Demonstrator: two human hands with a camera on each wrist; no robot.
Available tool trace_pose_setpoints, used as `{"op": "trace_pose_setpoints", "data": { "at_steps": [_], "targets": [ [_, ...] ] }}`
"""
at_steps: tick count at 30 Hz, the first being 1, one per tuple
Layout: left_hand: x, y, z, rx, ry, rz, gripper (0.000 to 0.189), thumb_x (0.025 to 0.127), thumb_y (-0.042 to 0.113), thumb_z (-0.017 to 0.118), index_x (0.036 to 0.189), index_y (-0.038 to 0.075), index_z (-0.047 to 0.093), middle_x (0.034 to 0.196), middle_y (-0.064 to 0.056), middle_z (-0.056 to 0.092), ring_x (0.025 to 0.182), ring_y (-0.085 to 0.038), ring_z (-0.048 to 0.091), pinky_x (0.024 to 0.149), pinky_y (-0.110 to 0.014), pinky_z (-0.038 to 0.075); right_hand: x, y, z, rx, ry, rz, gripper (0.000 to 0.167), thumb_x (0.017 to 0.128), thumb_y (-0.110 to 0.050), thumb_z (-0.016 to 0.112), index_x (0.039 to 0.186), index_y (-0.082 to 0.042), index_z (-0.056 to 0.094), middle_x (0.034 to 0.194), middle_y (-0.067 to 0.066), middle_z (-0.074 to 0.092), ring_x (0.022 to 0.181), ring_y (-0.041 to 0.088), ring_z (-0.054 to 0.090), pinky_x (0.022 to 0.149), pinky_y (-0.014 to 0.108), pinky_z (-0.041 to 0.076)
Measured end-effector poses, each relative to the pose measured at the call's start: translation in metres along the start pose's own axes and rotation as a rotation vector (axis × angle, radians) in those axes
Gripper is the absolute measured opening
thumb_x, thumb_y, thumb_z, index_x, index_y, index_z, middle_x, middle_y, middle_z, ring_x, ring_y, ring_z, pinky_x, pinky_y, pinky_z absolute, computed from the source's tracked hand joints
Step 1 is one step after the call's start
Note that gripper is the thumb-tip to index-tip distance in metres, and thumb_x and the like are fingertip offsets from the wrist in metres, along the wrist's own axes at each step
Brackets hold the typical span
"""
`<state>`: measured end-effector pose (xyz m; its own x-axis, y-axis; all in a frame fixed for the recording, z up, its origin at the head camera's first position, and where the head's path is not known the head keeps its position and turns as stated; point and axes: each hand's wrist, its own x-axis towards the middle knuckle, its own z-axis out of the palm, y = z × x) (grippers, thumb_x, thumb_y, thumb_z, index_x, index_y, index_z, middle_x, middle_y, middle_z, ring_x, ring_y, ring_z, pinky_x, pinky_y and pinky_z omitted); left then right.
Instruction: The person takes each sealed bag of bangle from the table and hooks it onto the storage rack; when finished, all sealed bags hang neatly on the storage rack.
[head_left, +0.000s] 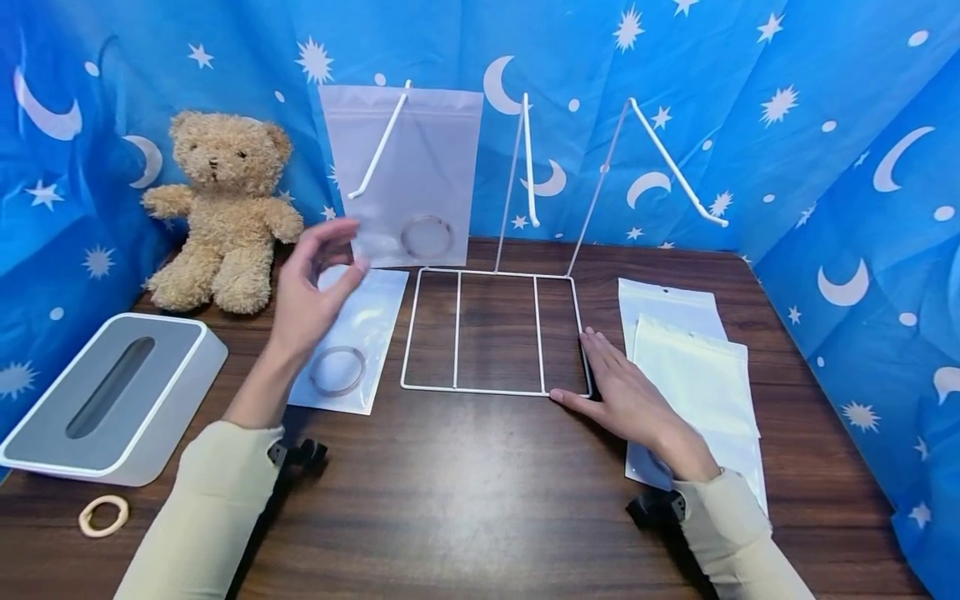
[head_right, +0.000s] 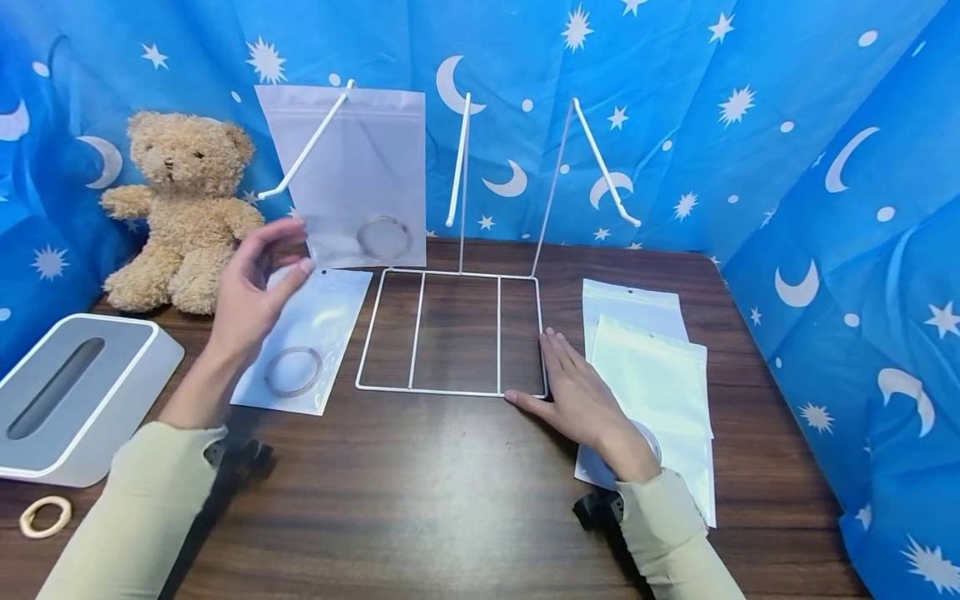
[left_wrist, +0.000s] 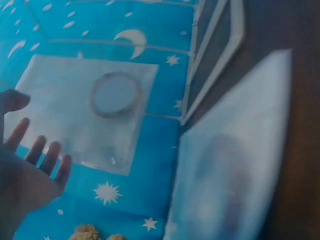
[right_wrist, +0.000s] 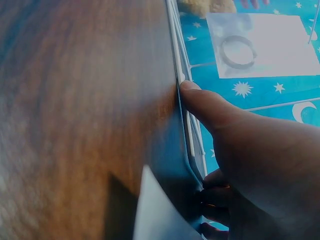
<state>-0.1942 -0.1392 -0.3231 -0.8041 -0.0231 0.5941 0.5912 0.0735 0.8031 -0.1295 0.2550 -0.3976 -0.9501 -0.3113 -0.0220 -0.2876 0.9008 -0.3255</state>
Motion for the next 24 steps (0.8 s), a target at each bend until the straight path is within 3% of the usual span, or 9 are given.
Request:
{"op": "trace_pose_setpoints", "data": {
  "at_steps": [5,9,13,17,21,24],
  "targets": [
    [-0.029,-0.014,0.0,0.185,-0.174,-0.1,0.044,0.09,0.003,0.069,0.132,0.002,0.056,0.131,-0.008,0.057,0.12,-0.029,0.053,0.098,-0.044,0.044,0.0,0.001,0.0,-0.003,-0.004,-0.001,0.103,0.089,-0.069,0.052,0.155,0.001,0.016,0.16,0.021,0.015,0.146,0.035,0.014,0.114,0.053,0.019],
    [-0.038,-0.016,-0.007,0.397,-0.285,-0.168,0.04,0.092,0.013,0.069,0.13,0.008,0.059,0.128,-0.007,0.058,0.117,-0.031,0.055,0.095,-0.048,0.045,0.001,0.001,0.0,-0.006,-0.009,0.006,0.103,0.089,-0.07,0.052,0.155,0.001,0.016,0.159,0.022,0.015,0.146,0.035,0.014,0.114,0.053,0.02],
    [-0.037,-0.018,-0.024,0.629,-0.266,-0.237,0.029,0.092,0.013,0.066,0.119,0.004,0.063,0.121,-0.018,0.06,0.112,-0.037,0.055,0.092,-0.052,0.044,0.002,0.0,-0.001,0.001,-0.011,0.009,0.104,0.088,-0.07,0.052,0.155,0.001,0.015,0.16,0.021,0.014,0.146,0.035,0.013,0.114,0.053,0.019],
    [-0.038,-0.025,-0.042,0.832,-0.197,-0.369,0.026,0.093,0.017,0.062,0.114,0.002,0.063,0.12,-0.026,0.056,0.111,-0.042,0.051,0.088,-0.057,0.04,0.003,0.0,0.0,0.002,-0.013,0.003,0.104,0.089,-0.069,0.052,0.156,0.0,0.013,0.16,0.021,0.014,0.147,0.035,0.013,0.115,0.053,0.019],
    [-0.04,-0.031,-0.053,0.931,-0.147,-0.473,0.031,0.094,0.024,0.062,0.115,0.002,0.061,0.12,-0.028,0.055,0.111,-0.046,0.048,0.084,-0.062,0.041,0.003,0.0,0.0,0.005,-0.013,0.002,0.104,0.089,-0.069,0.052,0.156,0.0,0.013,0.16,0.021,0.014,0.147,0.035,0.013,0.114,0.053,0.019],
    [-0.042,-0.035,-0.058,0.969,-0.166,-0.515,0.036,0.092,0.028,0.065,0.114,0.0,0.059,0.115,-0.03,0.056,0.108,-0.049,0.046,0.081,-0.062,0.042,0.001,0.001,0.001,0.006,-0.012,0.005,0.104,0.089,-0.069,0.052,0.156,0.0,0.013,0.16,0.021,0.014,0.147,0.035,0.013,0.114,0.053,0.019]
  ]
}}
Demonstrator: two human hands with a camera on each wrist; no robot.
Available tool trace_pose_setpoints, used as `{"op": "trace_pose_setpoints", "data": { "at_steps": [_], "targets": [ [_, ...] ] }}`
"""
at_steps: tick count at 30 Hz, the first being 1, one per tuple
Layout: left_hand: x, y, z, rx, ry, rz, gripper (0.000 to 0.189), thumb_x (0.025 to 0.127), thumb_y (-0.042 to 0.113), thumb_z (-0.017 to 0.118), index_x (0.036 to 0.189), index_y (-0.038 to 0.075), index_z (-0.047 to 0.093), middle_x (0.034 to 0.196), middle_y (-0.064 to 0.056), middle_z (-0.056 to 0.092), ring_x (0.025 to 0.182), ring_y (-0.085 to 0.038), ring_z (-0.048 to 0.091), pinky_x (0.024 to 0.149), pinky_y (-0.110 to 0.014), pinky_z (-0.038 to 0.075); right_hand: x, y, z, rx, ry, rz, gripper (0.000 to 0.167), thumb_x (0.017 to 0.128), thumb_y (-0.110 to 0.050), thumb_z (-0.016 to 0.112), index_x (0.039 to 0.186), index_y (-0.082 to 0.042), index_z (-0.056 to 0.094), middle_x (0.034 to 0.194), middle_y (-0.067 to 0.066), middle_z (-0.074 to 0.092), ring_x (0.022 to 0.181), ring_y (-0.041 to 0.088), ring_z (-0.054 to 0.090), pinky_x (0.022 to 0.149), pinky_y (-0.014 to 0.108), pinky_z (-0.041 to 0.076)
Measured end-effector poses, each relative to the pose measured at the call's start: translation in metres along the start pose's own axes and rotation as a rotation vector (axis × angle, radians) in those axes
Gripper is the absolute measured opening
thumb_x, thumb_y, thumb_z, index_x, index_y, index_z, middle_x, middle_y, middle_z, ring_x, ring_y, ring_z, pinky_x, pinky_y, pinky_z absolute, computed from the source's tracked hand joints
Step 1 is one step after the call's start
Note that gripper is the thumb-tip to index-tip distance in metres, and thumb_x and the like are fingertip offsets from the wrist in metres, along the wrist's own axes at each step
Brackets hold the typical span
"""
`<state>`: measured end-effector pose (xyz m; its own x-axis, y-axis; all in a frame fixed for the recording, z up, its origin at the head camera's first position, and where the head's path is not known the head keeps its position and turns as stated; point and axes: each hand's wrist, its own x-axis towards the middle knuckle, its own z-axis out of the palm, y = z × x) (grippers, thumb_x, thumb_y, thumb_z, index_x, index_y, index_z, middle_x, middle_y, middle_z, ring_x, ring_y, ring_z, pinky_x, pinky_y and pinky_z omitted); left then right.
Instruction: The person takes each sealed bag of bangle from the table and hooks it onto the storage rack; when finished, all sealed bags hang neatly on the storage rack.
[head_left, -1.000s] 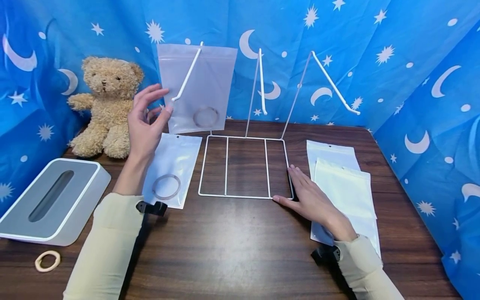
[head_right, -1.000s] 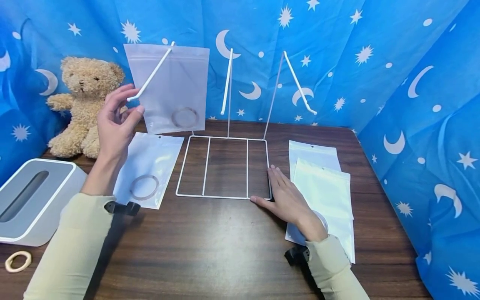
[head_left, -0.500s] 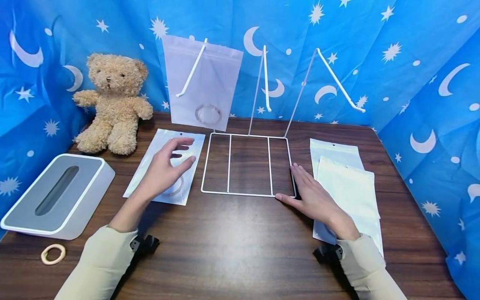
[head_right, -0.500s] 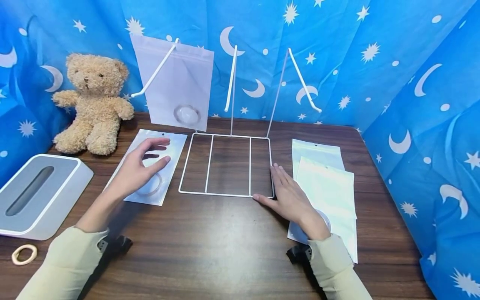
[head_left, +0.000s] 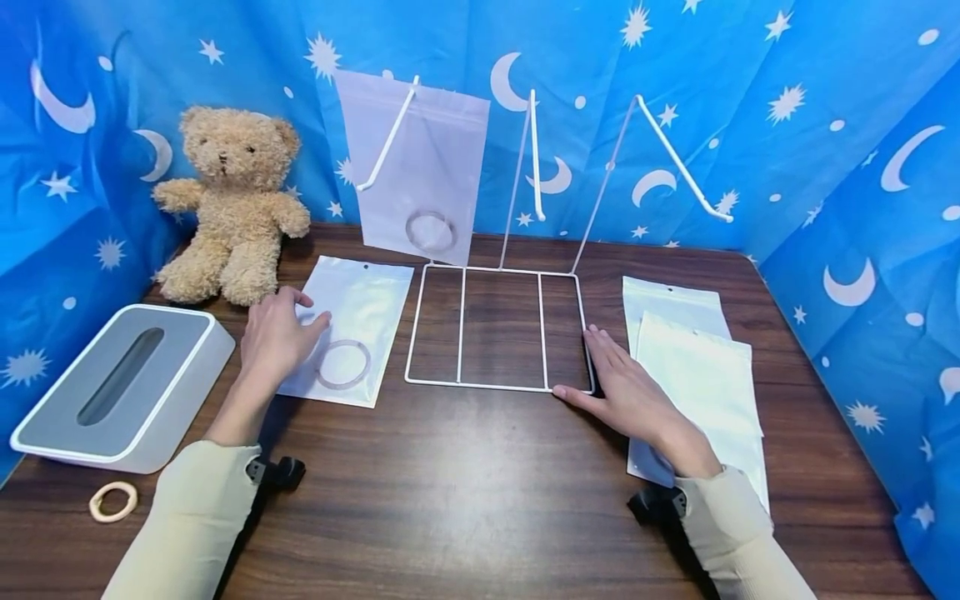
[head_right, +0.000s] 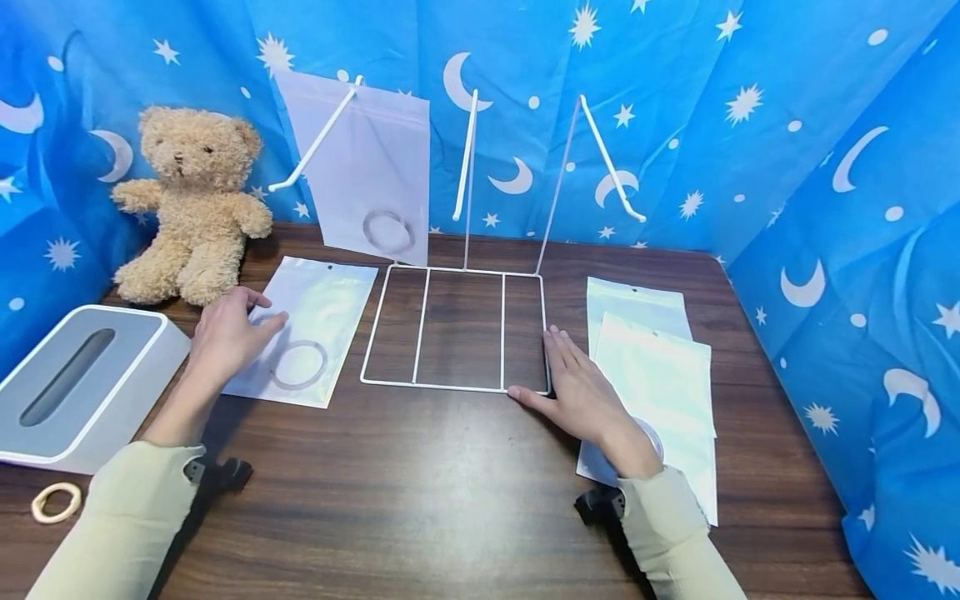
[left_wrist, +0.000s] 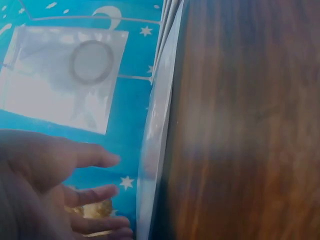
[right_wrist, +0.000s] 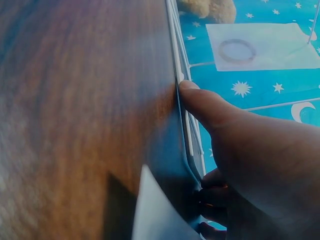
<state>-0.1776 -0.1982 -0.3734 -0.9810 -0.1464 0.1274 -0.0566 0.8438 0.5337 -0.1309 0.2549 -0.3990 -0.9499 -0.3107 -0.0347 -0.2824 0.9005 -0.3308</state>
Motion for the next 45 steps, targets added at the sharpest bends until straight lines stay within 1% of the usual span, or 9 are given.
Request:
{"op": "trace_pose_setpoints", "data": {
  "at_steps": [7,13,17,20,25,30,37,40,45],
  "targets": [
    [0.001,-0.007,0.005,0.041,-0.023,0.03,0.042,0.084,0.027,0.076,0.112,0.0,0.061,0.113,-0.033,0.053,0.106,-0.051,0.04,0.085,-0.061,0.035,-0.002,0.0,0.0,0.001,0.001,-0.003,0.103,0.089,-0.069,0.052,0.156,0.0,0.013,0.16,0.021,0.013,0.146,0.035,0.013,0.114,0.054,0.019],
    [0.005,-0.012,0.01,-0.064,0.019,0.058,0.04,0.078,0.019,0.082,0.109,0.001,0.063,0.115,-0.034,0.05,0.111,-0.053,0.037,0.09,-0.064,0.029,-0.002,-0.001,-0.001,-0.001,0.001,-0.004,0.102,0.09,-0.067,0.052,0.155,0.001,0.013,0.16,0.022,0.013,0.146,0.036,0.013,0.114,0.054,0.019],
    [0.008,-0.015,0.009,-0.166,0.021,0.042,0.047,0.075,0.009,0.083,0.116,0.001,0.061,0.126,-0.033,0.043,0.118,-0.05,0.037,0.097,-0.062,0.029,-0.002,-0.001,0.0,0.002,-0.006,-0.003,0.103,0.09,-0.068,0.052,0.156,0.0,0.013,0.16,0.021,0.013,0.147,0.035,0.012,0.114,0.054,0.019],
    [0.011,-0.016,0.005,-0.224,-0.017,0.015,0.05,0.076,0.006,0.082,0.122,0.003,0.062,0.133,-0.031,0.04,0.125,-0.049,0.036,0.103,-0.061,0.028,-0.002,-0.001,0.0,-0.002,-0.007,-0.004,0.103,0.09,-0.068,0.052,0.155,0.001,0.014,0.16,0.022,0.013,0.147,0.035,0.012,0.114,0.054,0.019],
    [0.015,-0.018,-0.005,-0.334,-0.133,-0.073,0.05,0.085,0.022,0.077,0.13,0.005,0.062,0.143,-0.023,0.045,0.136,-0.041,0.032,0.108,-0.056,0.027,-0.002,0.0,-0.001,-0.005,-0.01,-0.006,0.102,0.09,-0.068,0.052,0.155,0.001,0.014,0.16,0.022,0.013,0.147,0.035,0.012,0.114,0.054,0.018],
    [0.015,-0.021,-0.016,-0.413,-0.185,-0.097,0.054,0.089,0.037,0.073,0.131,0.005,0.062,0.144,-0.019,0.046,0.13,-0.034,0.039,0.095,-0.046,0.038,-0.002,0.0,-0.001,-0.001,-0.017,-0.004,0.103,0.09,-0.068,0.051,0.155,0.001,0.013,0.16,0.021,0.012,0.147,0.035,0.011,0.114,0.054,0.018],
    [0.012,-0.013,-0.038,-0.401,-0.155,-0.021,0.055,0.085,0.049,0.073,0.118,0.005,0.071,0.122,-0.016,0.065,0.115,-0.029,0.054,0.094,-0.049,0.041,-0.002,0.001,-0.002,-0.003,-0.015,-0.007,0.102,0.09,-0.068,0.052,0.155,0.001,0.013,0.16,0.021,0.012,0.147,0.034,0.011,0.114,0.054,0.018],
    [0.008,-0.006,-0.045,-0.387,-0.105,0.05,0.05,0.082,0.048,0.077,0.111,0.008,0.075,0.114,-0.013,0.069,0.105,-0.022,0.055,0.083,-0.039,0.042,-0.002,0.002,-0.001,-0.004,-0.013,-0.01,0.102,0.09,-0.068,0.052,0.155,0.001,0.013,0.161,0.021,0.012,0.147,0.034,0.011,0.114,0.054,0.018],
    [-0.001,0.006,-0.055,-0.327,-0.021,0.215,0.027,0.083,0.033,0.08,0.105,0.017,0.078,0.106,-0.002,0.071,0.084,-0.016,0.055,0.06,-0.026,0.043,-0.002,0.001,-0.001,-0.004,-0.019,-0.005,0.102,0.09,-0.068,0.051,0.156,0.0,0.013,0.161,0.02,0.011,0.147,0.034,0.01,0.114,0.054,0.018]
  ]
}}
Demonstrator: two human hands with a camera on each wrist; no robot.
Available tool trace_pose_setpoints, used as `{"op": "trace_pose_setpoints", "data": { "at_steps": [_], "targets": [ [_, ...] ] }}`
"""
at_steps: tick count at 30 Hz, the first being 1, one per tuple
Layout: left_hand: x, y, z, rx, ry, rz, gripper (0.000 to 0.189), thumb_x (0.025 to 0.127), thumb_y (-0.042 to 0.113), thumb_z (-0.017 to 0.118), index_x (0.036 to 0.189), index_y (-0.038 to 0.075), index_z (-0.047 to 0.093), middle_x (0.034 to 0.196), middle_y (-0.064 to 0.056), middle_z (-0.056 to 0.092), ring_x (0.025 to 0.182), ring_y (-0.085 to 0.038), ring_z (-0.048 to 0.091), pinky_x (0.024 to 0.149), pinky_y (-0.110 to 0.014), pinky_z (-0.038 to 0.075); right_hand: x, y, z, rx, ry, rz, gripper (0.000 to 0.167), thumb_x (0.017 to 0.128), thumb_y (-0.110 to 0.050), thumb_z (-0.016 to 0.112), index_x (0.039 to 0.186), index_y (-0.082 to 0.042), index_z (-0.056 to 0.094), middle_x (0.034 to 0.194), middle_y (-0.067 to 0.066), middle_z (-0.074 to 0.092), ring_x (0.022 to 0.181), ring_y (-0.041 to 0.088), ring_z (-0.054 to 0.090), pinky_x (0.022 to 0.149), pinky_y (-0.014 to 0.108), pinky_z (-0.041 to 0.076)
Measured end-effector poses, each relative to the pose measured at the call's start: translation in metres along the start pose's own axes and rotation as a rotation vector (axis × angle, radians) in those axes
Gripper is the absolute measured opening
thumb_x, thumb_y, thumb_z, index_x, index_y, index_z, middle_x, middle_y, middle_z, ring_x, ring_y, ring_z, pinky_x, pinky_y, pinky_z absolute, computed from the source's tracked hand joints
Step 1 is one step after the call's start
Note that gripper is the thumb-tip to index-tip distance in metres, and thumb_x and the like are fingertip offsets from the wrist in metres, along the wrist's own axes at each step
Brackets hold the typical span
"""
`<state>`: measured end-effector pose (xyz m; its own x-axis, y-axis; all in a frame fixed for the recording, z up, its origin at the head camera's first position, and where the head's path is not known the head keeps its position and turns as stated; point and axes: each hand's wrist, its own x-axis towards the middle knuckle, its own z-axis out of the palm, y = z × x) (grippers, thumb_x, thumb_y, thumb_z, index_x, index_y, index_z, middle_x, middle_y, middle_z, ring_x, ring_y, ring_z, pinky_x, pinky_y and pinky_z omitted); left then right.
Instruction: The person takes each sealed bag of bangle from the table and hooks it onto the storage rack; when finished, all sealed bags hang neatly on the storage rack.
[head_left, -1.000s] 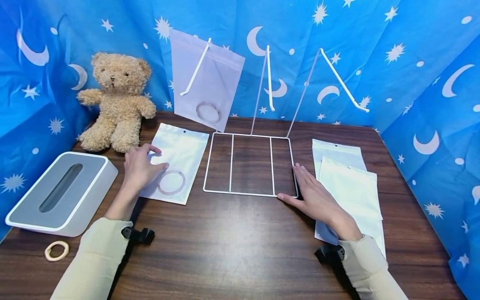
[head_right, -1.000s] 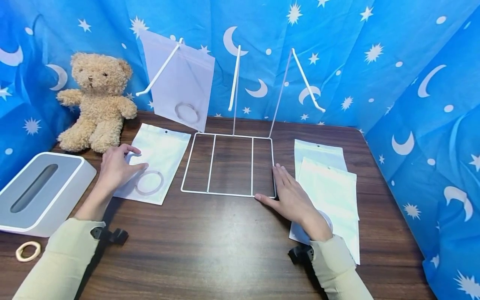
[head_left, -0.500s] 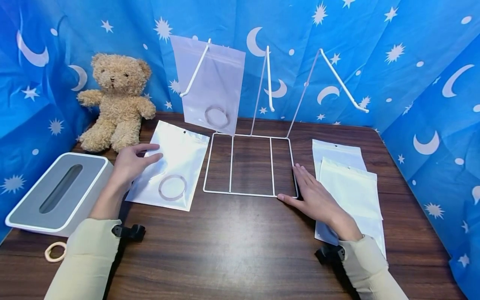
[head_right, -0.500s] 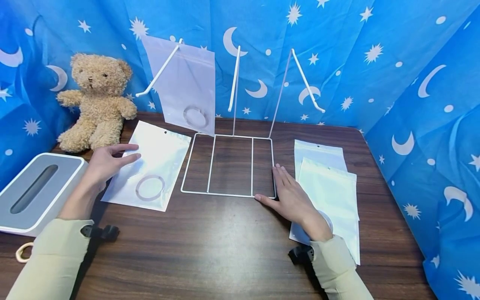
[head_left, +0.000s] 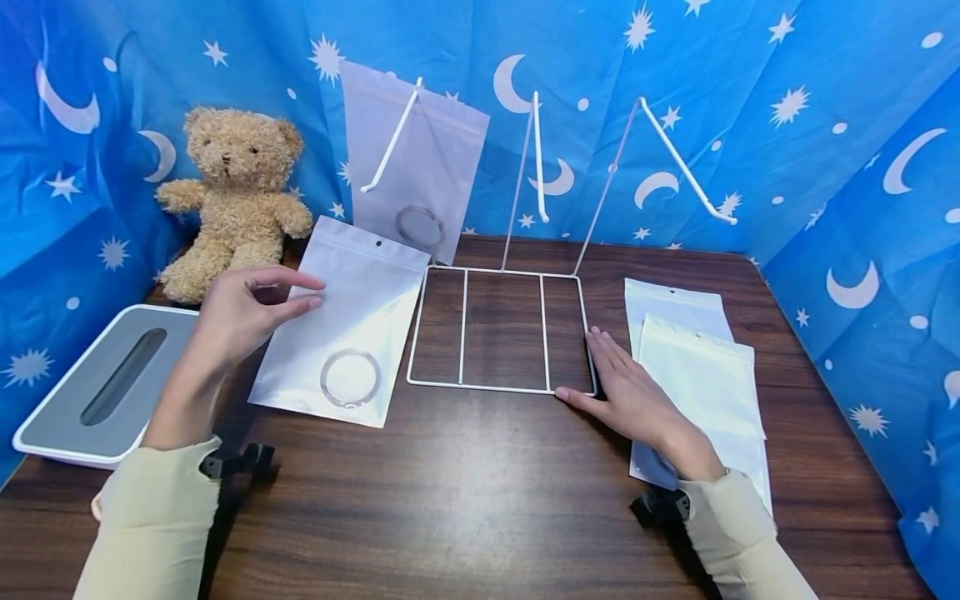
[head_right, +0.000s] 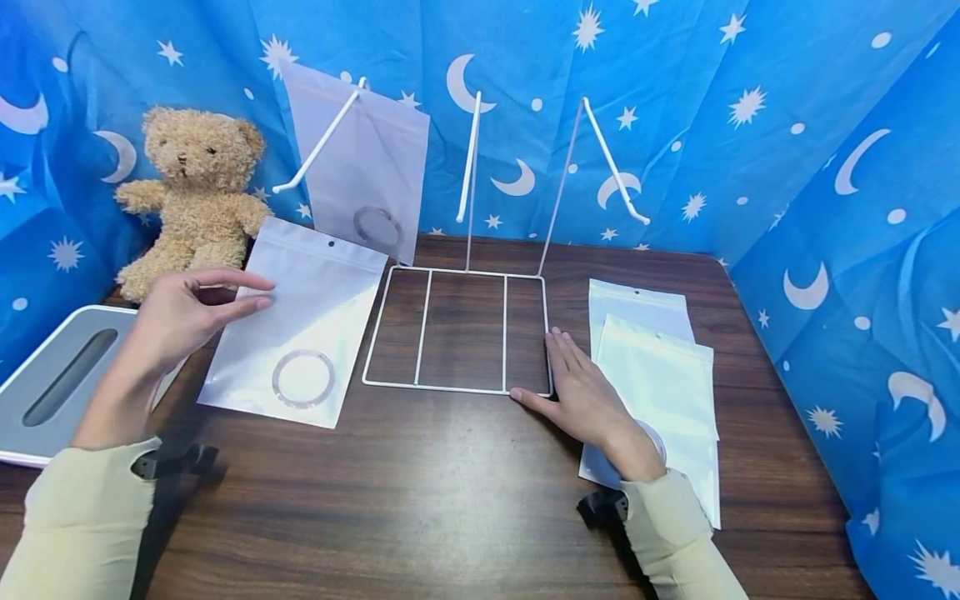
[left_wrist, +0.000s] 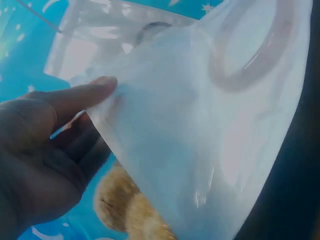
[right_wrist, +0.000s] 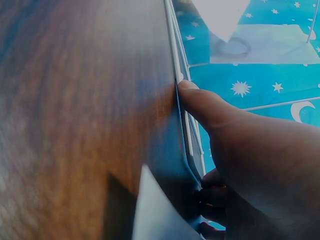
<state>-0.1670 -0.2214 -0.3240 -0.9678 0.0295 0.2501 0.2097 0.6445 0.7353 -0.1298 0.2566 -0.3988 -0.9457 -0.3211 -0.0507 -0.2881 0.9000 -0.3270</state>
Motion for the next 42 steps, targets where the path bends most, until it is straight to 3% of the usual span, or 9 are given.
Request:
{"op": "trace_pose_setpoints", "data": {
  "at_steps": [5,12,18,22,24,30,33,39,42],
  "targets": [
    [-0.006,0.023,0.0,0.005,0.011,0.207,0.023,0.085,0.014,0.079,0.107,0.021,0.078,0.103,0.003,0.073,0.083,-0.009,0.063,0.059,-0.017,0.048,-0.001,0.0,-0.001,0.006,0.007,0.001,0.102,0.09,-0.068,0.052,0.156,0.0,0.013,0.16,0.021,0.012,0.147,0.035,0.011,0.114,0.054,0.018],
    [-0.018,0.066,0.009,-0.056,0.008,0.604,0.04,0.079,-0.014,0.074,0.113,0.008,0.075,0.111,-0.001,0.072,0.098,-0.01,0.067,0.072,-0.014,0.05,-0.001,-0.001,0.0,0.003,0.017,-0.006,0.102,0.09,-0.068,0.052,0.155,0.001,0.014,0.16,0.021,0.013,0.147,0.035,0.012,0.114,0.054,0.019],
    [-0.037,0.113,0.008,-0.25,0.019,0.742,0.037,0.077,-0.023,0.068,0.108,-0.005,0.073,0.109,-0.015,0.071,0.105,-0.02,0.066,0.08,-0.018,0.051,-0.001,-0.003,0.0,-0.001,0.029,-0.025,0.1,0.091,-0.064,0.055,0.155,0.002,0.016,0.16,0.021,0.014,0.147,0.035,0.013,0.115,0.052,0.019],
    [-0.044,0.129,0.018,-0.507,0.04,0.73,0.028,0.078,-0.021,0.065,0.103,-0.011,0.072,0.104,-0.021,0.071,0.103,-0.023,0.067,0.081,-0.022,0.053,-0.001,-0.003,0.0,-0.002,0.024,-0.025,0.1,0.091,-0.064,0.054,0.155,0.002,0.015,0.16,0.021,0.014,0.147,0.035,0.013,0.115,0.052,0.019],
    [-0.045,0.132,0.027,-0.629,0.049,0.691,0.026,0.079,-0.021,0.065,0.103,-0.012,0.072,0.104,-0.022,0.07,0.092,-0.019,0.068,0.069,-0.017,0.052,-0.001,-0.002,-0.001,0.0,0.025,-0.027,0.1,0.091,-0.064,0.055,0.155,0.002,0.015,0.16,0.021,0.014,0.147,0.035,0.012,0.115,0.052,0.019],
    [-0.041,0.135,0.05,-0.911,0.024,0.468,0.03,0.08,-0.02,0.069,0.11,-0.014,0.068,0.106,-0.024,0.069,0.051,-0.005,0.044,0.045,-0.017,0.032,-0.003,0.0,-0.002,0.029,0.039,-0.05,0.098,0.092,-0.06,0.056,0.157,-0.005,0.007,0.161,0.018,0.011,0.147,0.035,0.011,0.115,0.053,0.019],
    [-0.038,0.134,0.058,-0.941,0.007,0.398,0.031,0.081,-0.014,0.072,0.112,-0.011,0.069,0.096,-0.021,0.071,0.046,-0.006,0.029,0.042,-0.018,0.027,-0.003,0.001,-0.002,0.038,0.037,-0.055,0.098,0.092,-0.06,0.056,0.157,-0.007,0.006,0.161,0.017,0.01,0.147,0.035,0.01,0.115,0.053,0.019],
    [-0.03,0.134,0.067,-0.907,0.014,0.398,0.03,0.082,-0.009,0.074,0.112,-0.007,0.071,0.059,-0.014,0.057,0.047,-0.008,0.014,0.04,-0.023,0.012,-0.004,0.002,-0.002,0.017,0.032,-0.045,0.099,0.091,-0.062,0.056,0.155,0.002,0.014,0.16,0.02,0.012,0.147,0.034,0.011,0.115,0.052,0.019],
    [-0.027,0.134,0.068,-0.914,0.025,0.389,0.03,0.082,-0.008,0.074,0.112,-0.007,0.071,0.07,-0.018,0.064,0.046,-0.008,0.015,0.04,-0.024,0.013,-0.004,0.002,-0.002,0.015,0.037,-0.047,0.1,0.091,-0.063,0.056,0.155,0.002,0.015,0.16,0.02,0.013,0.147,0.034,0.011,0.115,0.052,0.019]
  ]
}}
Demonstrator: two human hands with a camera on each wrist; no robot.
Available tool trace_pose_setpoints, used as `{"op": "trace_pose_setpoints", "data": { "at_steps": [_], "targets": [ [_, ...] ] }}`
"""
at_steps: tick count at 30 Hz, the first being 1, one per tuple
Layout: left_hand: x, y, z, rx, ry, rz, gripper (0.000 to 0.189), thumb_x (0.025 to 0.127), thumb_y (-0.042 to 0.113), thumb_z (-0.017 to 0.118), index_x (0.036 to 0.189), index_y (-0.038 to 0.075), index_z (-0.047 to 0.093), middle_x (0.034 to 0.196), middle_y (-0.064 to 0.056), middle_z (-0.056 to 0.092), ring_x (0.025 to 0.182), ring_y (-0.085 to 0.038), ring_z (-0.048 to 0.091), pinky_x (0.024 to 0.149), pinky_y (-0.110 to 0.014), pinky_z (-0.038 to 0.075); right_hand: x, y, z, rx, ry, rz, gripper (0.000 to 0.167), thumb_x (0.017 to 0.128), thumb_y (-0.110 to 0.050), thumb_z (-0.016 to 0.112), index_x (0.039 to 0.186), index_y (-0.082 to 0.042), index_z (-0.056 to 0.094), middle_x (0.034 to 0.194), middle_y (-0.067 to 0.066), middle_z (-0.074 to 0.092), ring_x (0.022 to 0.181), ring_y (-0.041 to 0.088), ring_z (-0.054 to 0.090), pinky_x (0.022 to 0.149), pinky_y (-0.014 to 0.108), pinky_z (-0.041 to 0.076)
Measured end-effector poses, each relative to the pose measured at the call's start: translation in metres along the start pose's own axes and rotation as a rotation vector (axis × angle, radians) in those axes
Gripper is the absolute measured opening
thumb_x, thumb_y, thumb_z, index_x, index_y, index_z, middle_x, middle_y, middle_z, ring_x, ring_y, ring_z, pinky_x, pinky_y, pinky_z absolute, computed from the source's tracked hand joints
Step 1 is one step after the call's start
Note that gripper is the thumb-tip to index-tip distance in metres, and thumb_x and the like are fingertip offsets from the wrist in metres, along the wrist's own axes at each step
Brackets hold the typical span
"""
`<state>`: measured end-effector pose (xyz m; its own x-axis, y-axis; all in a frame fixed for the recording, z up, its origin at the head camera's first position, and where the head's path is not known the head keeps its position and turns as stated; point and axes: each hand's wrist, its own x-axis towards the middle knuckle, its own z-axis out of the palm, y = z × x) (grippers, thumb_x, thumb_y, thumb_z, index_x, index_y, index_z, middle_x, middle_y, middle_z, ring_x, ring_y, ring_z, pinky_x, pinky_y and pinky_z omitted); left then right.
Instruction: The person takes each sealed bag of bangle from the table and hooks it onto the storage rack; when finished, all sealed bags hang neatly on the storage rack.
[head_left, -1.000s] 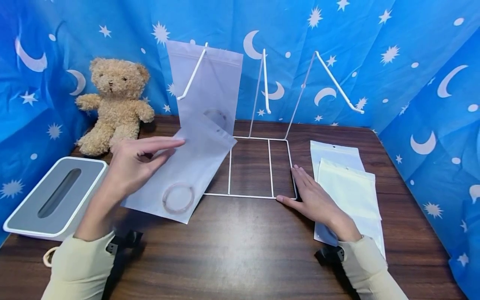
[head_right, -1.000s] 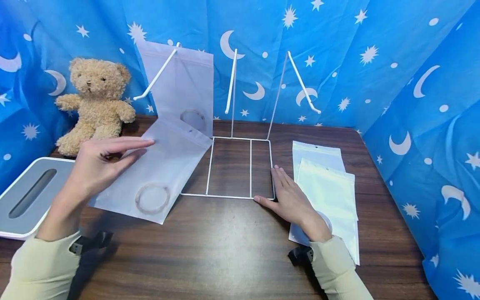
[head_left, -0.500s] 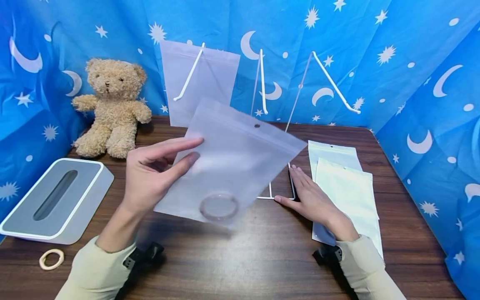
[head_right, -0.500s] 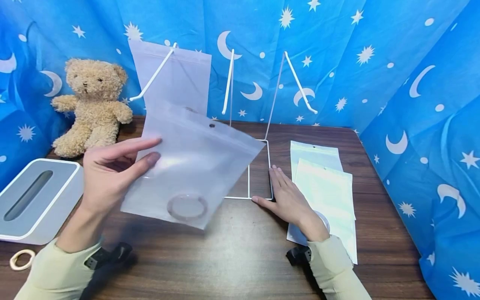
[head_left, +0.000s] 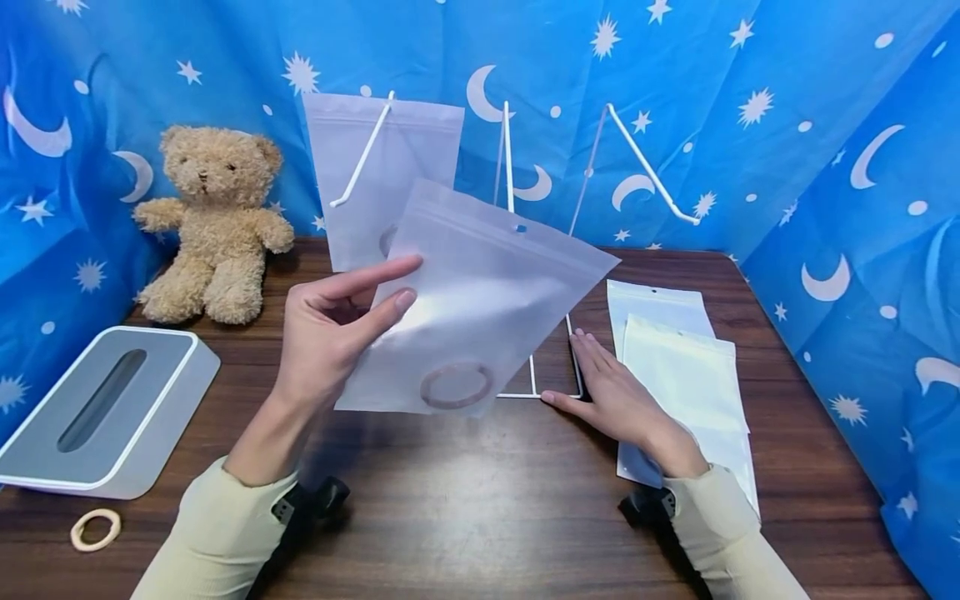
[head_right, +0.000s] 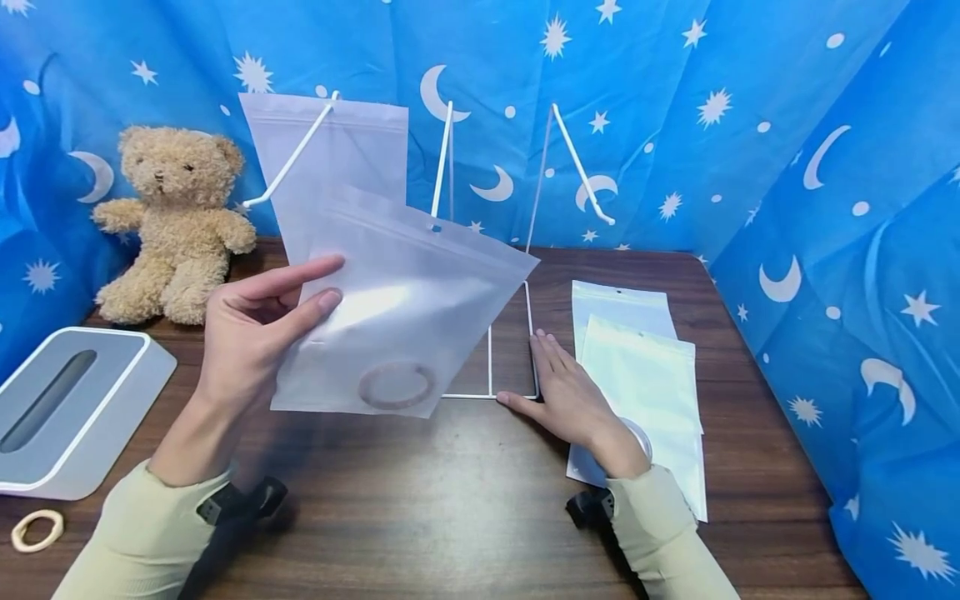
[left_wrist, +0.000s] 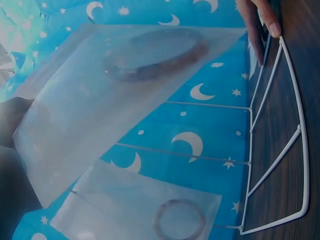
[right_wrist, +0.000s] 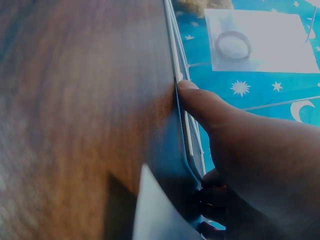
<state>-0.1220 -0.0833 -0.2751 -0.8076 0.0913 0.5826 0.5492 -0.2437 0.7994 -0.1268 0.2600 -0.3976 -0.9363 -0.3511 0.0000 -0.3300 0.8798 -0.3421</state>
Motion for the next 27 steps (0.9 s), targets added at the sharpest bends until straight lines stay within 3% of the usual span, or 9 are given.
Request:
{"op": "trace_pose_setpoints", "data": {
  "at_steps": [4,11,14,16,21,23,24,27],
  "targets": [
    [0.002,-0.003,-0.002,-0.001,0.014,-0.005,0.03,0.082,-0.006,0.075,0.113,-0.007,0.071,0.069,-0.017,0.064,0.048,-0.008,0.014,0.041,-0.022,0.016,0.0,0.0,0.0,-0.002,-0.002,-0.003,0.1,0.091,-0.064,0.055,0.155,0.003,0.015,0.161,0.02,0.012,0.147,0.033,0.01,0.115,0.051,0.018],
    [0.009,-0.017,-0.005,-0.014,0.023,-0.013,0.031,0.083,-0.003,0.075,0.114,-0.006,0.07,0.097,-0.016,0.072,0.049,-0.008,0.016,0.043,-0.023,0.019,0.0,0.002,0.001,-0.008,0.003,-0.002,0.101,0.091,-0.065,0.054,0.154,0.003,0.016,0.16,0.02,0.014,0.147,0.033,0.011,0.115,0.051,0.018],
    [0.018,-0.028,-0.004,-0.008,0.06,-0.023,0.031,0.084,0.0,0.076,0.114,-0.003,0.072,0.065,-0.005,0.061,0.048,-0.009,0.02,0.041,-0.023,0.02,0.0,0.001,0.001,-0.009,0.007,-0.004,0.1,0.091,-0.065,0.054,0.154,0.003,0.017,0.16,0.02,0.014,0.147,0.034,0.012,0.115,0.051,0.018],
    [0.026,-0.038,-0.002,0.003,0.094,-0.028,0.03,0.084,0.003,0.077,0.114,0.001,0.073,0.054,-0.001,0.048,0.047,-0.009,0.024,0.041,-0.022,0.021,0.0,0.001,0.001,-0.008,0.01,-0.005,0.1,0.091,-0.065,0.054,0.154,0.004,0.017,0.16,0.02,0.015,0.147,0.034,0.012,0.115,0.05,0.019],
    [0.047,-0.057,0.005,0.003,0.167,0.0,0.029,0.084,0.003,0.077,0.113,0.004,0.075,0.055,0.002,0.045,0.05,-0.007,0.03,0.045,-0.021,0.025,0.0,0.0,0.002,-0.014,0.009,-0.006,0.101,0.091,-0.065,0.054,0.154,0.005,0.017,0.16,0.021,0.015,0.147,0.034,0.013,0.115,0.051,0.019],
    [0.056,-0.062,0.01,0.004,0.19,0.024,0.029,0.084,0.001,0.076,0.113,0.004,0.074,0.061,0.004,0.057,0.05,-0.007,0.027,0.047,-0.021,0.023,0.0,0.0,0.002,-0.017,0.014,-0.002,0.101,0.091,-0.065,0.055,0.153,0.005,0.018,0.16,0.021,0.015,0.147,0.034,0.014,0.115,0.05,0.019],
    [0.06,-0.063,0.013,0.011,0.202,0.042,0.029,0.084,-0.001,0.075,0.113,0.002,0.074,0.056,0.002,0.05,0.049,-0.006,0.024,0.047,-0.022,0.02,0.0,0.0,0.002,-0.016,0.018,-0.001,0.101,0.09,-0.064,0.055,0.153,0.005,0.018,0.16,0.021,0.016,0.146,0.035,0.014,0.115,0.05,0.02],
    [0.071,-0.065,0.023,0.062,0.234,0.086,0.029,0.085,-0.003,0.073,0.114,-0.001,0.072,0.054,-0.004,0.051,0.047,-0.006,0.023,0.045,-0.022,0.018,-0.001,0.0,0.001,-0.012,0.019,0.007,0.101,0.09,-0.064,0.056,0.153,0.005,0.018,0.159,0.021,0.016,0.146,0.034,0.014,0.115,0.05,0.019]
  ]
}}
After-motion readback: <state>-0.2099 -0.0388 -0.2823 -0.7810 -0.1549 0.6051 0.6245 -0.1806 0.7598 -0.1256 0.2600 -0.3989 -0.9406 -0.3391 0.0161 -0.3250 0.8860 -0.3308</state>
